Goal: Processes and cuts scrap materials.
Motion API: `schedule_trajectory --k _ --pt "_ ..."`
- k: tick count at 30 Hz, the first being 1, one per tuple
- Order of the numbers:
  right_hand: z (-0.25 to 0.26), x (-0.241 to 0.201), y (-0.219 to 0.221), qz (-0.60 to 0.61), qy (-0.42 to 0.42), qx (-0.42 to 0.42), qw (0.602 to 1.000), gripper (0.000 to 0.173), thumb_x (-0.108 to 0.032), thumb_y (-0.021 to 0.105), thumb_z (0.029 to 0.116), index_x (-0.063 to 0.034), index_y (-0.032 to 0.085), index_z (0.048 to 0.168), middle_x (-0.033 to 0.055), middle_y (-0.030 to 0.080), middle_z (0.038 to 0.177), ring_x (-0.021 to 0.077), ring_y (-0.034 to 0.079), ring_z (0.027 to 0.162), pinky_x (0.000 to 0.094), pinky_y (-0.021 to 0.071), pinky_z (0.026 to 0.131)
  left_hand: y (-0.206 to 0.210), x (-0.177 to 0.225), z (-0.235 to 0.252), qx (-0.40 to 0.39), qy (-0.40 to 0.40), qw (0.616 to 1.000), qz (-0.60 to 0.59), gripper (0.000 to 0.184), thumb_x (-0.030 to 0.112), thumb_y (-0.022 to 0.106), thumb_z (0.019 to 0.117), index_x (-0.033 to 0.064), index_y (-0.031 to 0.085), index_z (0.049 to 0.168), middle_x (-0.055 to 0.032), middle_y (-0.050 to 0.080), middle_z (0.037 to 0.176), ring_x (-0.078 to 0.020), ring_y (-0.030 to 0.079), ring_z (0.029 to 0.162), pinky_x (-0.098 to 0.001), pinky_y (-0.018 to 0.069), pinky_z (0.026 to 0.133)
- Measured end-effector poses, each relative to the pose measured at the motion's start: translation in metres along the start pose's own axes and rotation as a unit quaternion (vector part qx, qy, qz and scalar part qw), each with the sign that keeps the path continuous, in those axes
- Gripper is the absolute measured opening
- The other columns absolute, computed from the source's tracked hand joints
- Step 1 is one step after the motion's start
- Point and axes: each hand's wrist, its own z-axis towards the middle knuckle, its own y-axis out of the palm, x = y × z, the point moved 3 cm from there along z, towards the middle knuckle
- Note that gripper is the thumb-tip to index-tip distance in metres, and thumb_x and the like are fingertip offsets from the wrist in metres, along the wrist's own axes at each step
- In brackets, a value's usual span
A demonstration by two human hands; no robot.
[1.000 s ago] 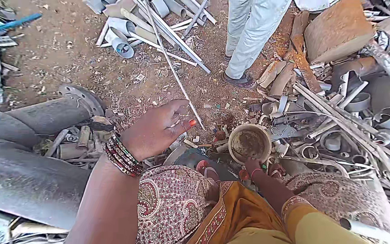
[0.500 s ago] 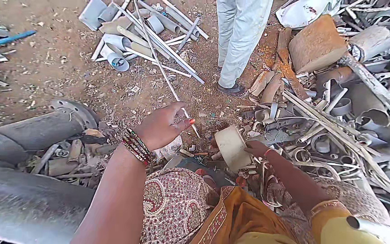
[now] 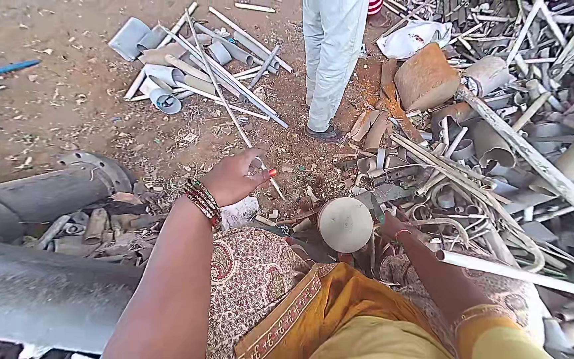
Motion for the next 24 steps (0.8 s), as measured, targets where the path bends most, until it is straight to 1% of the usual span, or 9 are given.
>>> schedule_trajectory --k 2,5,8,10,11,13,16,20,24 --pt "-0.022 -0.028 -0.012 -0.018 -0.057 0.019 0.998 0.074 -0.010 0.067 0.0912 0.0025 0.033 0.155 0.0308 0.053 0.144 0.0444 0.056 0.131 0.0604 0.0458 0.107 0.005 -0.003 -0.008 -0.004 0.000 1.000 -0.006 0.054 0.023 0.059 0.1058 -0.0039 0.043 0.150 -0.0307 0.059 0.136 -0.0482 0.057 0.127 -0.0649 0.0407 0.108" --pt "-0.070 -0.068 -0.055 0.010 -0.158 0.126 0.979 0.052 -0.012 0.063 0.0974 0.0019 0.052 0.146 0.0292 0.051 0.145 0.0429 0.058 0.127 0.0570 0.0480 0.105 0.008 -0.008 -0.013 0.002 -0.013 1.000 -0.016 0.052 0.021 0.059 0.1061 -0.0024 0.044 0.150 -0.0296 0.060 0.135 -0.0466 0.059 0.124 -0.0643 0.0422 0.106" --pt "-0.102 -0.077 -0.067 0.109 -0.220 0.273 0.930 0.045 -0.019 0.055 0.1058 0.0071 0.049 0.141 0.0307 0.058 0.134 0.0441 0.066 0.112 0.0572 0.0525 0.096 0.009 -0.011 -0.010 0.009 -0.035 0.999 -0.022 0.052 0.022 0.059 0.1061 -0.0022 0.044 0.149 -0.0301 0.062 0.131 -0.0474 0.060 0.122 -0.0648 0.0426 0.105" --pt "-0.094 -0.060 -0.030 0.129 -0.218 0.315 0.915 0.050 -0.022 0.051 0.1076 0.0096 0.044 0.146 0.0298 0.066 0.123 0.0435 0.071 0.105 0.0571 0.0551 0.091 0.010 -0.009 -0.005 0.006 -0.045 0.999 -0.002 0.054 0.023 0.059 0.1061 -0.0038 0.043 0.150 -0.0312 0.061 0.131 -0.0479 0.059 0.123 -0.0645 0.0424 0.106" --pt "-0.082 -0.043 0.000 0.098 -0.189 0.280 0.936 0.052 -0.023 0.049 0.1083 0.0104 0.041 0.148 0.0299 0.068 0.121 0.0441 0.071 0.104 0.0576 0.0552 0.090 0.009 -0.007 -0.002 0.003 -0.047 0.999 0.005 0.055 0.024 0.059 0.1060 -0.0043 0.043 0.150 -0.0319 0.060 0.132 -0.0482 0.059 0.123 -0.0643 0.0421 0.106" --pt "-0.056 0.003 0.061 -0.063 -0.064 0.056 0.994 0.054 -0.023 0.045 0.1090 0.0053 0.032 0.153 0.0295 0.060 0.136 0.0449 0.064 0.121 0.0600 0.0505 0.101 0.013 -0.003 0.003 -0.004 -0.046 0.999 0.008 0.057 0.026 0.060 0.1057 -0.0051 0.042 0.150 -0.0325 0.060 0.132 -0.0484 0.059 0.123 -0.0635 0.0423 0.106" --pt "-0.033 0.032 0.099 -0.172 0.031 -0.101 0.979 0.060 -0.019 0.061 0.0998 0.0005 0.040 0.153 0.0306 0.054 0.145 0.0488 0.055 0.132 0.0663 0.0459 0.104 0.016 0.000 0.012 -0.029 -0.050 0.998 0.026 0.058 0.028 0.059 0.1061 -0.0036 0.041 0.151 -0.0311 0.060 0.135 -0.0473 0.060 0.124 -0.0624 0.0432 0.107" --pt "-0.034 -0.028 0.034 -0.096 -0.027 -0.045 0.994 0.045 -0.025 0.047 0.1065 -0.0007 0.048 0.144 0.0257 0.061 0.137 0.0416 0.061 0.128 0.0614 0.0488 0.101 0.020 0.006 0.015 -0.050 -0.031 0.998 0.026 0.056 0.026 0.060 0.1054 -0.0036 0.043 0.150 -0.0314 0.060 0.133 -0.0479 0.060 0.121 -0.0647 0.0435 0.104" --pt "-0.063 -0.078 -0.041 0.047 -0.163 0.136 0.976 0.045 -0.030 0.043 0.1112 0.0003 0.047 0.145 0.0257 0.066 0.124 0.0411 0.065 0.117 0.0582 0.0495 0.100 0.012 0.000 0.018 -0.022 -0.035 0.999 0.002 0.056 0.024 0.061 0.1047 -0.0038 0.044 0.149 -0.0316 0.060 0.131 -0.0476 0.059 0.122 -0.0638 0.0429 0.106"
